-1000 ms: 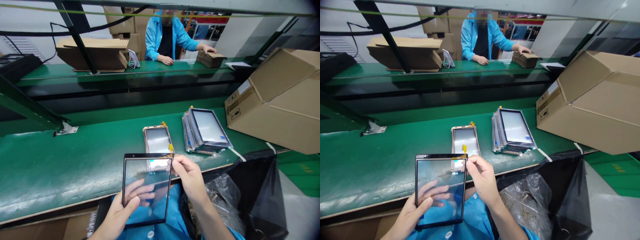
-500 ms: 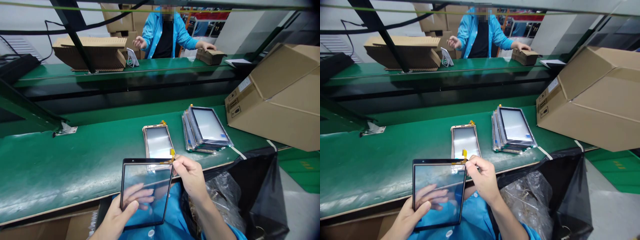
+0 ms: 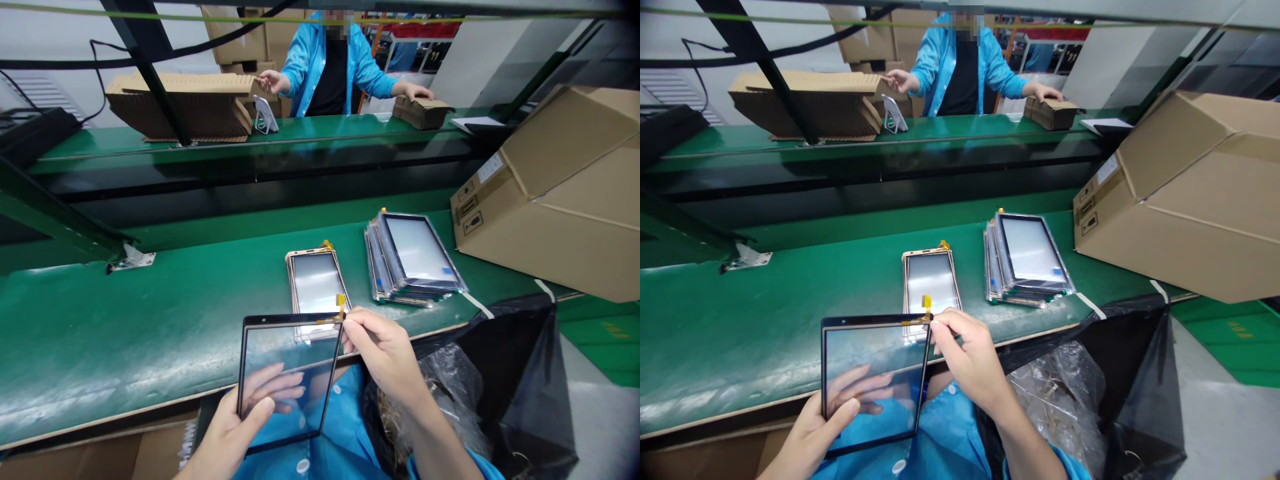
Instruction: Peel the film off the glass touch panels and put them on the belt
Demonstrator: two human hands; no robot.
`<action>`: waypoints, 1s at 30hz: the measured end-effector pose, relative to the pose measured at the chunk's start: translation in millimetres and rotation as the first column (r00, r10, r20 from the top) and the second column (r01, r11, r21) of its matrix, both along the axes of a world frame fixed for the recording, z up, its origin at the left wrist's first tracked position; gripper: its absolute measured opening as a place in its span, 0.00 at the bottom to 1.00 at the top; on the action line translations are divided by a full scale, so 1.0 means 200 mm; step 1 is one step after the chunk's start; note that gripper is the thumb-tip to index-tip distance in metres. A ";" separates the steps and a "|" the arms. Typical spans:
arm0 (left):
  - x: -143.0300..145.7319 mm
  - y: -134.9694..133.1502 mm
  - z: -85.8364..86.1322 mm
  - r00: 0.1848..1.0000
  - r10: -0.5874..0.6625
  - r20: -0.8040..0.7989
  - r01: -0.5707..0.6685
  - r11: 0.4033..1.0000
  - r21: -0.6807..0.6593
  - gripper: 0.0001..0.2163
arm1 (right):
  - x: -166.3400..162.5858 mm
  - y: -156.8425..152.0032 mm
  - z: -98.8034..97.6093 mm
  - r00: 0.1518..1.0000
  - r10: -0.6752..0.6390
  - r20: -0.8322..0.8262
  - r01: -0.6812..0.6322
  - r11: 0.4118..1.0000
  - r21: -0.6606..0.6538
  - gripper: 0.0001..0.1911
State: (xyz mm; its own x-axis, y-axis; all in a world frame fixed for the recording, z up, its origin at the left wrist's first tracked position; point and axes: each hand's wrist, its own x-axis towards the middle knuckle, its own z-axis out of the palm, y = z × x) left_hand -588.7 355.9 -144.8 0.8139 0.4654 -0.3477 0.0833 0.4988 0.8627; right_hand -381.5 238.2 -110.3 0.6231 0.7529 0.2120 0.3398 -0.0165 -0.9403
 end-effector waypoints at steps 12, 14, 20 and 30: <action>0.02 -0.08 0.01 0.989 0.136 -0.066 -0.129 0.986 0.104 0.15 | -0.04 0.05 -0.01 0.975 -0.133 0.177 0.122 0.990 0.071 0.15; 0.02 -0.09 0.02 0.986 0.154 -0.067 -0.146 0.983 0.111 0.15 | -0.05 0.06 0.00 0.976 -0.132 0.174 0.119 0.990 0.079 0.16; 0.03 -0.09 0.03 0.986 0.162 -0.046 -0.156 0.980 0.124 0.15 | -0.05 0.06 0.01 0.981 -0.120 0.152 0.110 0.991 0.074 0.17; -0.03 -0.08 -0.11 0.999 0.035 0.021 -0.040 0.942 0.334 0.14 | -0.07 0.07 0.00 0.977 -0.165 0.133 0.146 0.979 0.141 0.15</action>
State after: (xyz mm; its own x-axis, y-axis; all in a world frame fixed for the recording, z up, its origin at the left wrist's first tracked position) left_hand -595.2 340.8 -166.1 0.7975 0.5830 -0.1553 0.0568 0.1838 0.9813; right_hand -395.5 253.2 -110.8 0.6865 0.6091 0.3972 0.4742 0.0392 -0.8796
